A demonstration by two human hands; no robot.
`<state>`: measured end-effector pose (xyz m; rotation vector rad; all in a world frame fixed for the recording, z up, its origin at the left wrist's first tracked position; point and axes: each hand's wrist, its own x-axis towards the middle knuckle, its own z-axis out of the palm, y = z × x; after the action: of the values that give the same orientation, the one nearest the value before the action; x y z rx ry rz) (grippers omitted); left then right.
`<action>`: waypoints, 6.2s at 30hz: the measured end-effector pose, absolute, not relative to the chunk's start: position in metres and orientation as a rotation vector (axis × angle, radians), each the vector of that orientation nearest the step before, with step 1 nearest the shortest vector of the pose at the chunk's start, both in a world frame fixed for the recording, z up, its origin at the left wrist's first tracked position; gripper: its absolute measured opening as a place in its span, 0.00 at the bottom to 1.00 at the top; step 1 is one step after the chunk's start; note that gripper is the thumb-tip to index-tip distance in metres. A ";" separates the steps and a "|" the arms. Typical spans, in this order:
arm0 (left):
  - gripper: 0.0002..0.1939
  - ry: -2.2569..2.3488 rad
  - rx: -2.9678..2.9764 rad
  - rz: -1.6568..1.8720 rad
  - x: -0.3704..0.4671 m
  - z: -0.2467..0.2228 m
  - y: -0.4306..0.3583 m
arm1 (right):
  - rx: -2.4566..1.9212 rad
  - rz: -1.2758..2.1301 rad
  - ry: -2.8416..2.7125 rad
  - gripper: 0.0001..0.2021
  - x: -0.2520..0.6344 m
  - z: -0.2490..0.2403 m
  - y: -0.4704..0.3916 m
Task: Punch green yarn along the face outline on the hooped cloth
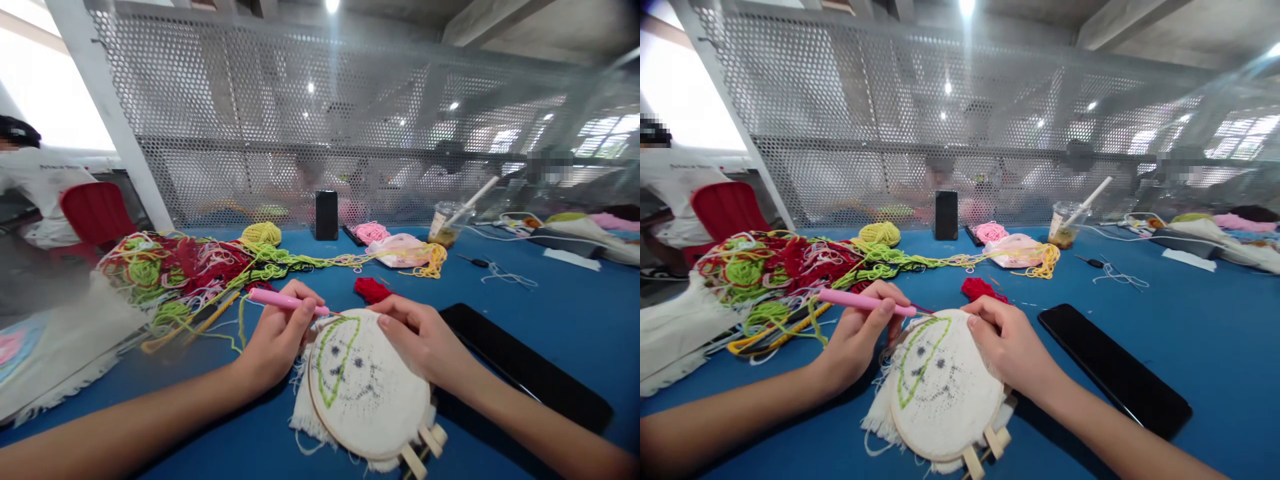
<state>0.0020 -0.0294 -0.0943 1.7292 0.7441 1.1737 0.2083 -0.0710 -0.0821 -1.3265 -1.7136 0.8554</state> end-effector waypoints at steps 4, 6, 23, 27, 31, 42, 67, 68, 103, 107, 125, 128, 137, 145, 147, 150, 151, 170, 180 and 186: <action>0.08 0.790 1.958 1.162 0.004 -0.090 -0.030 | -1.349 0.807 -1.755 0.10 0.208 -0.081 -0.073; 0.08 0.800 2.043 1.133 0.005 -0.088 -0.029 | -1.366 0.788 -1.766 0.10 0.208 -0.079 -0.074; 0.11 0.854 1.913 1.077 0.014 -0.087 -0.024 | -1.346 0.908 -1.697 0.09 0.205 -0.088 -0.068; 0.10 0.761 1.594 1.143 0.011 -0.091 -0.024 | -1.340 0.959 -1.680 0.09 0.210 -0.091 -0.066; 0.11 0.707 1.603 1.161 0.011 -0.094 -0.023 | -1.338 0.977 -1.693 0.09 0.212 -0.094 -0.064; 0.10 0.715 1.632 1.126 0.012 -0.093 -0.025 | -1.319 1.003 -1.694 0.09 0.213 -0.095 -0.065; 0.10 0.802 2.195 0.998 0.016 -0.088 -0.016 | -1.347 0.941 -1.705 0.06 0.211 -0.090 -0.068; 0.10 0.811 2.194 0.998 0.017 -0.088 -0.016 | -1.344 0.961 -1.675 0.05 0.211 -0.092 -0.069; 0.10 0.578 1.617 1.105 0.016 -0.097 -0.017 | -1.292 1.071 -1.588 0.04 0.214 -0.092 -0.063; 0.10 0.567 1.625 1.101 0.015 -0.097 -0.017 | -1.280 1.074 -1.597 0.04 0.215 -0.094 -0.063; 0.11 0.676 2.091 1.027 0.019 -0.092 -0.017 | -1.267 1.086 -1.608 0.05 0.210 -0.086 -0.067; 0.12 0.689 1.875 1.111 0.016 -0.097 -0.016 | -1.263 1.080 -1.617 0.05 0.212 -0.089 -0.064; 0.10 0.521 1.578 1.112 0.018 -0.101 -0.017 | -1.275 1.109 -1.631 0.05 0.216 -0.094 -0.062; 0.10 0.553 1.645 1.067 0.017 -0.102 -0.017 | -1.271 1.098 -1.636 0.05 0.216 -0.094 -0.062; 0.10 0.615 1.723 1.070 0.017 -0.101 -0.017 | -1.270 1.098 -1.631 0.05 0.215 -0.093 -0.062; 0.10 0.683 1.957 1.077 0.019 -0.097 -0.017 | -1.271 1.052 -1.642 0.07 0.214 -0.093 -0.062; 0.10 0.689 2.035 1.071 0.019 -0.095 -0.017 | -1.273 1.021 -1.654 0.07 0.214 -0.093 -0.062; 0.13 0.683 2.192 0.909 0.029 -0.089 -0.013 | -1.347 0.801 -1.752 0.10 0.210 -0.084 -0.057; 0.13 0.872 2.100 1.080 0.024 -0.090 -0.011 | -1.702 0.450 -2.018 0.12 0.229 -0.072 -0.062; 0.13 0.867 2.048 1.064 0.024 -0.092 -0.011 | -1.586 0.684 -1.786 0.08 0.222 -0.077 -0.060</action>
<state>0.0240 -0.0110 -0.0921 2.0480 0.8670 1.0639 0.2224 -0.0596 -0.0773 -1.5858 -1.7861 0.6838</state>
